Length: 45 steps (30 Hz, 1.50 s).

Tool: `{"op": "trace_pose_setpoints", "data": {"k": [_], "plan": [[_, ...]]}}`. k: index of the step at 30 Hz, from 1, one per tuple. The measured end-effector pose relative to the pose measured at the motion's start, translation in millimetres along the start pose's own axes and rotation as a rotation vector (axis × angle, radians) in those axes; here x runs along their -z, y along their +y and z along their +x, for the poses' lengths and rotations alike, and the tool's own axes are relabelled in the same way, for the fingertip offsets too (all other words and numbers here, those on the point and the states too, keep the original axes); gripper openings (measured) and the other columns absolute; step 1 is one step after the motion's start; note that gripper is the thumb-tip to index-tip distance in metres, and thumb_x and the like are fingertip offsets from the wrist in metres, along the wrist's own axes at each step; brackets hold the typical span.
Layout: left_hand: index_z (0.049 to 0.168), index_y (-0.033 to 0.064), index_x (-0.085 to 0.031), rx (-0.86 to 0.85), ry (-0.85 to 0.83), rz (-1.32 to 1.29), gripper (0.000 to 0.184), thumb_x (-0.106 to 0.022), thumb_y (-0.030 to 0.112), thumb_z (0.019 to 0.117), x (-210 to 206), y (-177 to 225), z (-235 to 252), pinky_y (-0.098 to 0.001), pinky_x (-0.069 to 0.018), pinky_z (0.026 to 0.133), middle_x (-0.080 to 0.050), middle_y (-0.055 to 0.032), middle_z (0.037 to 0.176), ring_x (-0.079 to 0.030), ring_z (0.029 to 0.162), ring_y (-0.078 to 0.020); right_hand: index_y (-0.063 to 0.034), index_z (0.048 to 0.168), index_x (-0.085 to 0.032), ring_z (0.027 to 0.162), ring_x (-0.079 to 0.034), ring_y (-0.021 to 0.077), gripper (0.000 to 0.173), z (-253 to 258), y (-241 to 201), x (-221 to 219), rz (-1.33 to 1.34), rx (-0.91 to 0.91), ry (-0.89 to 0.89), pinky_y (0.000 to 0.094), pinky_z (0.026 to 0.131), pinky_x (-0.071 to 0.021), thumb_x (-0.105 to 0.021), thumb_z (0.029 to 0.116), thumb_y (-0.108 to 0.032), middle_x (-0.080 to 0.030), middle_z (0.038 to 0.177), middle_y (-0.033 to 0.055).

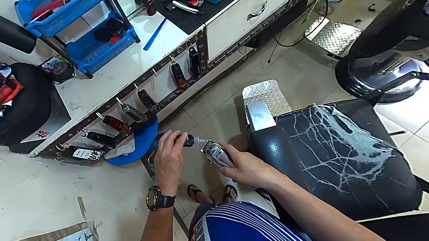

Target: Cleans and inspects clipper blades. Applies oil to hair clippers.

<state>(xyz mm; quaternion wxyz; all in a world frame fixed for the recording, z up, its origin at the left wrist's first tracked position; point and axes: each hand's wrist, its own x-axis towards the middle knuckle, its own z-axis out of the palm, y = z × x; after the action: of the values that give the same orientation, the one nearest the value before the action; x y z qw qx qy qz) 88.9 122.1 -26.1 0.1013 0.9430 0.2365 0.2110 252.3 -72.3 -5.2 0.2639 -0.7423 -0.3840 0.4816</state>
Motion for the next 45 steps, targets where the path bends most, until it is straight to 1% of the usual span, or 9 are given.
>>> {"op": "trace_pose_setpoints", "data": {"k": [11,18,24,29,33,36,39,43,45], "plan": [[0.127,0.0171,-0.072,-0.011,0.014,0.036,0.034,-0.06,0.002,0.0988,-1,1,-7,-0.0449,-0.0474,0.11,-0.065,-0.0076,0.135,-0.052,0.138,-0.0291,-0.0215,0.16,-0.027,0.082,-0.072,0.0217,0.074,2,4,3,0.01,-0.022,-0.002,0.0438,0.078,-0.061,-0.062,0.0975,-0.039,-0.068,0.113,0.0126],[0.128,0.0171,-0.072,0.013,-0.002,0.049,0.035,-0.059,0.001,0.0985,3,-2,-14,-0.0462,-0.0469,0.111,-0.065,-0.0074,0.136,-0.051,0.139,-0.0292,-0.0228,0.16,-0.028,0.085,-0.071,0.0224,0.073,6,9,8,0.009,-0.021,0.029,0.0446,0.08,-0.0599,-0.062,0.0981,-0.04,-0.069,0.112,0.0124],[0.127,0.0167,-0.072,0.019,0.0,0.045,0.035,-0.058,0.002,0.0993,3,-3,-17,-0.0464,-0.0474,0.11,-0.065,-0.0075,0.136,-0.051,0.139,-0.0295,-0.0225,0.16,-0.028,0.077,-0.07,0.0208,0.072,8,13,9,0.046,-0.027,0.035,0.0429,0.074,-0.0606,-0.061,0.0984,-0.04,-0.069,0.106,0.0126],[0.128,0.0181,-0.072,0.033,0.019,0.043,0.035,-0.058,0.003,0.0996,1,-2,-19,-0.0465,-0.0483,0.109,-0.065,-0.0072,0.136,-0.052,0.138,-0.0294,-0.0222,0.16,-0.028,0.069,-0.068,0.017,0.074,11,15,6,0.276,-0.046,0.005,0.0355,0.065,-0.0606,-0.065,0.0977,-0.035,-0.067,0.107,0.0118],[0.129,0.0177,-0.072,0.064,0.019,0.003,0.036,-0.057,0.002,0.0991,0,-5,-27,-0.0459,-0.048,0.11,-0.064,-0.0069,0.137,-0.051,0.139,-0.0283,-0.016,0.157,-0.03,0.059,-0.063,0.0155,0.075,15,18,-1,0.547,-0.017,-0.001,0.0304,0.055,-0.0581,-0.07,0.0937,-0.025,-0.065,0.101,0.0118],[0.129,0.0186,-0.072,0.112,0.028,-0.035,0.034,-0.056,0.006,0.1014,4,-7,-33,-0.0455,-0.0466,0.112,-0.064,-0.005,0.139,-0.051,0.14,-0.0263,-0.0134,0.155,-0.031,0.058,-0.061,0.0151,0.076,21,21,-5,0.697,0.009,-0.002,0.0287,0.053,-0.0568,-0.072,0.0902,-0.019,-0.063,0.1,0.0114],[0.128,0.0193,-0.073,0.165,0.063,-0.095,0.033,-0.058,0.008,0.1004,9,-12,-38,-0.0462,-0.0458,0.112,-0.065,-0.004,0.138,-0.052,0.138,-0.0251,-0.0127,0.152,-0.035,0.057,-0.061,0.0148,0.071,26,23,-8,0.785,0.002,0.004,0.0282,0.051,-0.0565,-0.067,0.089,-0.017,-0.062,0.1,0.0109],[0.128,0.0177,-0.073,0.238,0.119,-0.222,0.032,-0.063,0.01,0.0981,19,-24,-47,-0.0428,-0.0449,0.114,-0.065,-0.0037,0.137,-0.054,0.135,-0.021,-0.0121,0.148,-0.041,0.053,-0.058,0.0135,0.061,39,23,-14,0.882,0.023,0.0,0.0264,0.047,-0.0531,-0.062,0.0914,-0.018,-0.061,0.087,0.0076],[0.126,0.016,-0.074,0.262,0.136,-0.274,0.032,-0.066,0.01,0.0961,24,-31,-51,-0.0402,-0.0462,0.113,-0.066,-0.0045,0.135,-0.057,0.133,-0.0201,-0.0124,0.147,-0.041,0.053,-0.057,0.013,0.062,46,20,-17,0.908,0.027,-0.006,0.0262,0.046,-0.0522,-0.061,0.0882,-0.016,-0.06,0.087,0.0074]]}}
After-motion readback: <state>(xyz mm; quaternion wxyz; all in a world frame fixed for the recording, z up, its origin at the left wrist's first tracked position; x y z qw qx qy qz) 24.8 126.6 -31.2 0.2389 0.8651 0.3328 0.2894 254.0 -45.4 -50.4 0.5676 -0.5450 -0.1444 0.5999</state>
